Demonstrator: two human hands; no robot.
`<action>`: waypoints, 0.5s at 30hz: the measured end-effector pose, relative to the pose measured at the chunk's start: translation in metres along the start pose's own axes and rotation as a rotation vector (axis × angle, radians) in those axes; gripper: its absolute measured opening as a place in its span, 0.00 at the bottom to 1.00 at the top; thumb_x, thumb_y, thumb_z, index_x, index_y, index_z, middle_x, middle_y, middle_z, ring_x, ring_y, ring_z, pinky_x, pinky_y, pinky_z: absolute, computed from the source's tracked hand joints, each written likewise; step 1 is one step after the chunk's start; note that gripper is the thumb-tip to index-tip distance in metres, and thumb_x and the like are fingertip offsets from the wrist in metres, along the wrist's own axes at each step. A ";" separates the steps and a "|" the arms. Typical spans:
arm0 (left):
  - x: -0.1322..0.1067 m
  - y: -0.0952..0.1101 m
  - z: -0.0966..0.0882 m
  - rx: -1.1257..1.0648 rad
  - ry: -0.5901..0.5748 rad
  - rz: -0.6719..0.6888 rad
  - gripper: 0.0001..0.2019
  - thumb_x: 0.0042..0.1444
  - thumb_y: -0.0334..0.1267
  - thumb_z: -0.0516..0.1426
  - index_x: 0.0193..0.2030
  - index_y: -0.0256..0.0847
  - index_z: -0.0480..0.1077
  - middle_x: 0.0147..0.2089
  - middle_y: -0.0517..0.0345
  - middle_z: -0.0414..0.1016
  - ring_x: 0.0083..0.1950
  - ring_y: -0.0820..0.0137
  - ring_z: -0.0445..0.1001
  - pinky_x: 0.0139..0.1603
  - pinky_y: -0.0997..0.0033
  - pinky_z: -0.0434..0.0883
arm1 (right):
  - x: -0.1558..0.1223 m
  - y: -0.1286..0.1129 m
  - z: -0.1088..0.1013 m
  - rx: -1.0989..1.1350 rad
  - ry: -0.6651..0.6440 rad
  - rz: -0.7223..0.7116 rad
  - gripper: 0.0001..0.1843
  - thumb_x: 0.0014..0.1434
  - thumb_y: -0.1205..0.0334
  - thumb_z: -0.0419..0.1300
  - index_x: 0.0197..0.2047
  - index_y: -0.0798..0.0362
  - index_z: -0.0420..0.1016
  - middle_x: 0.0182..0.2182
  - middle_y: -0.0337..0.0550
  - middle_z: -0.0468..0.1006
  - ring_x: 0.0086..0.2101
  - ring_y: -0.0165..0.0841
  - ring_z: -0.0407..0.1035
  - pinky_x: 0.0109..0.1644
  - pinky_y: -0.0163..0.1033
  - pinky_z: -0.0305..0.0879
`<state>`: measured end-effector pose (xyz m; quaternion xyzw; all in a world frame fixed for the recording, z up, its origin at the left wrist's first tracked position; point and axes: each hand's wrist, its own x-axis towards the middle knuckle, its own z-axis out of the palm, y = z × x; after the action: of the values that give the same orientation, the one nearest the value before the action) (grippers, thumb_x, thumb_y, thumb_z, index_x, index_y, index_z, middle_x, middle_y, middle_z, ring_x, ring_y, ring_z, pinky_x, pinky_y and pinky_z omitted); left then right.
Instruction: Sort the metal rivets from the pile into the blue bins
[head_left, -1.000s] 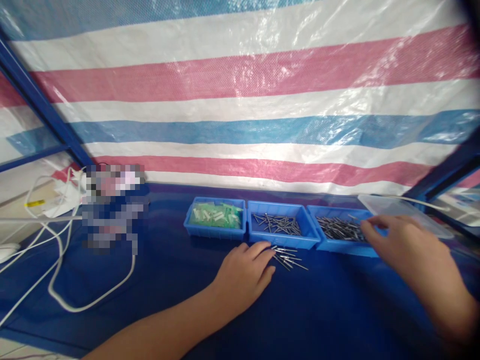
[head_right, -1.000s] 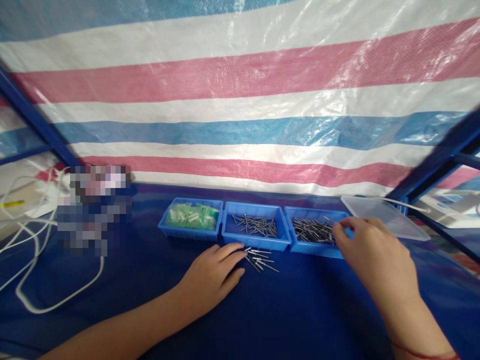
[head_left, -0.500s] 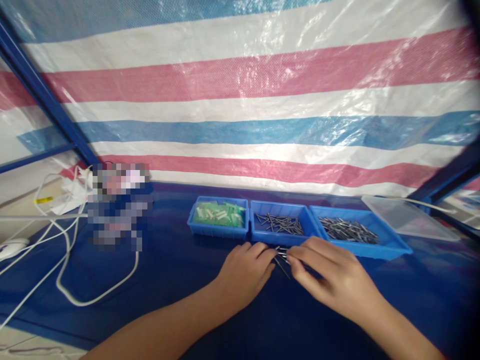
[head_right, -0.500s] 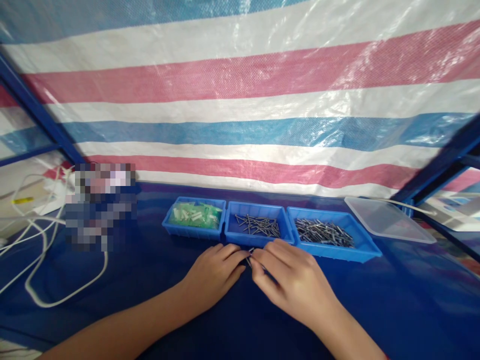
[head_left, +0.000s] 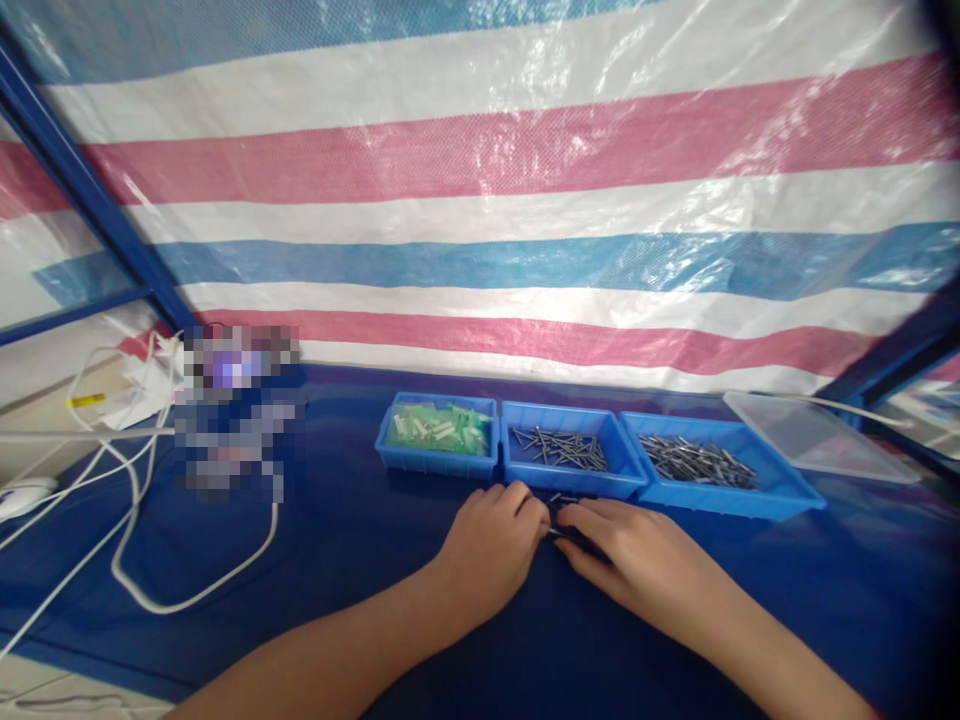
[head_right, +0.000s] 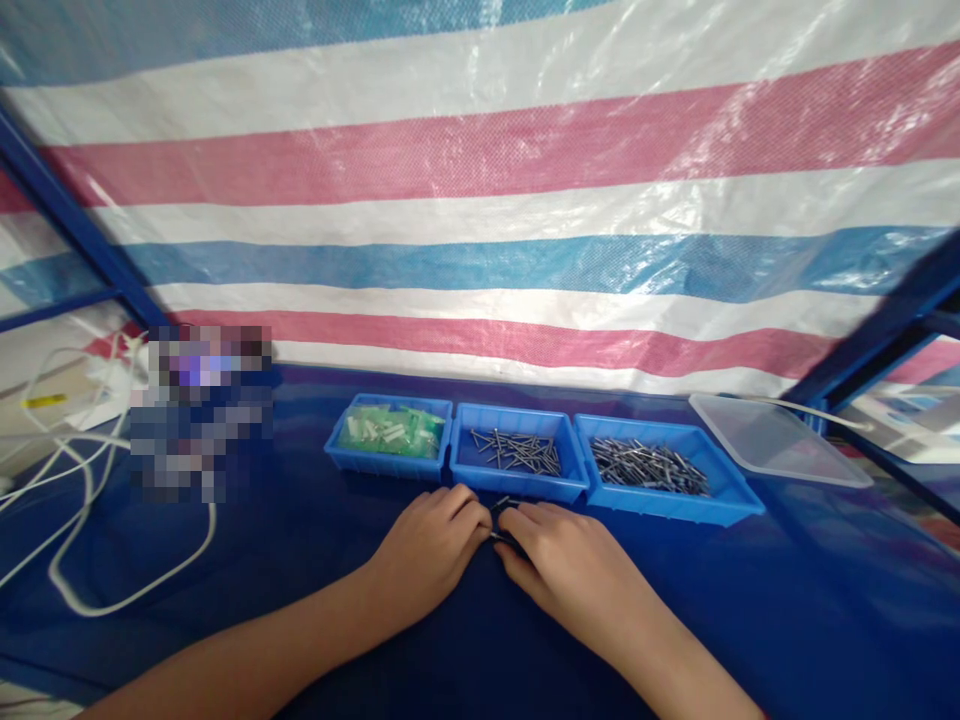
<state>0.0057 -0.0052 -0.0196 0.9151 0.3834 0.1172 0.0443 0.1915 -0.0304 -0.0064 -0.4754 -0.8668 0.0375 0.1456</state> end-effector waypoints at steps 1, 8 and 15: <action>0.000 0.000 0.000 -0.018 -0.001 -0.005 0.08 0.65 0.33 0.47 0.40 0.40 0.67 0.40 0.55 0.70 0.39 0.65 0.69 0.40 0.66 0.67 | 0.000 0.001 0.000 0.030 0.005 0.007 0.06 0.61 0.66 0.54 0.34 0.51 0.72 0.29 0.41 0.76 0.31 0.35 0.72 0.33 0.38 0.62; -0.001 -0.005 -0.003 -0.291 0.088 -0.122 0.10 0.68 0.36 0.43 0.42 0.40 0.64 0.41 0.57 0.73 0.39 0.68 0.72 0.41 0.69 0.65 | 0.003 0.004 -0.002 0.305 0.161 0.080 0.09 0.63 0.60 0.53 0.35 0.49 0.73 0.27 0.40 0.72 0.26 0.31 0.67 0.30 0.36 0.62; -0.001 0.001 -0.005 -0.329 0.067 -0.063 0.08 0.67 0.38 0.46 0.42 0.40 0.65 0.41 0.57 0.74 0.41 0.67 0.73 0.41 0.68 0.64 | 0.003 0.006 0.002 0.488 0.248 0.195 0.15 0.62 0.53 0.55 0.27 0.51 0.67 0.22 0.36 0.61 0.24 0.29 0.59 0.27 0.35 0.59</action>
<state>0.0041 -0.0063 -0.0150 0.8786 0.3887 0.2074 0.1844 0.1943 -0.0243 -0.0086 -0.5083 -0.7578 0.2005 0.3566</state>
